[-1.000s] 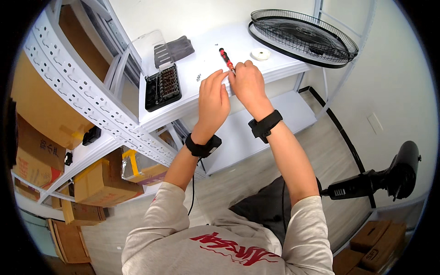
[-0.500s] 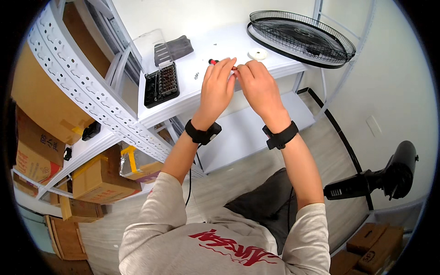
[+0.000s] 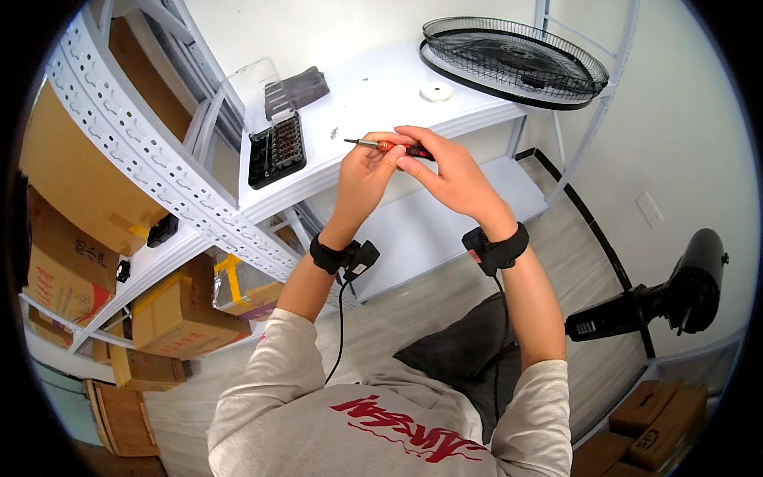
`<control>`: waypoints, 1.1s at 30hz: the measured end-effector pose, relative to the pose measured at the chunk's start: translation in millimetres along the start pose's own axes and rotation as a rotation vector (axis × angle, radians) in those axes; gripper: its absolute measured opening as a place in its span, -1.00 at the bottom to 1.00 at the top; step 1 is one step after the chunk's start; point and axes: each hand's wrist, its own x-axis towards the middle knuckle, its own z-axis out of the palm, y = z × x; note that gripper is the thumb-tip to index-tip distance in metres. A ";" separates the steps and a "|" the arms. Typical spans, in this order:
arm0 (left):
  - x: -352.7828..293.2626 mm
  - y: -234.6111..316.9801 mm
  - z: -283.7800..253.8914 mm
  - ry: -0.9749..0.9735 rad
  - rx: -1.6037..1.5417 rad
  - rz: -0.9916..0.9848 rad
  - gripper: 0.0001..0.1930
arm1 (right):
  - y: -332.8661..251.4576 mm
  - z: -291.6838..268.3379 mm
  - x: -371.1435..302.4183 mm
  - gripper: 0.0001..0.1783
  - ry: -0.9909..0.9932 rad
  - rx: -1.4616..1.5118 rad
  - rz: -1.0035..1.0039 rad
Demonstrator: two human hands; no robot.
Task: The person assembles a standing fan by attaching the motor housing to the base, securing the fan head, and tightening the neck with a screwdriver. The person handles the motor, fan head, and base, then uses a screwdriver to fasten the components.
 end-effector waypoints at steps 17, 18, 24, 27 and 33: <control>-12.6 6.2 -73.7 0.336 1.262 0.332 -0.54 | 11.6 54.2 52.4 -0.83 0.158 -0.815 -0.134; -12.9 6.0 -74.7 0.338 1.266 0.331 -0.52 | 12.9 57.1 54.0 -0.83 0.159 -0.837 -0.135; -12.6 5.0 -78.9 0.334 1.256 0.316 -0.48 | 15.7 62.6 58.6 -0.83 0.179 -0.853 -0.156; -10.1 6.2 -76.5 0.325 1.261 0.356 -0.47 | 17.9 61.7 59.9 -0.84 0.219 -0.853 -0.175; -9.5 4.4 -75.0 0.322 1.273 0.346 -0.47 | 10.1 56.4 52.9 -0.85 0.197 -0.828 -0.152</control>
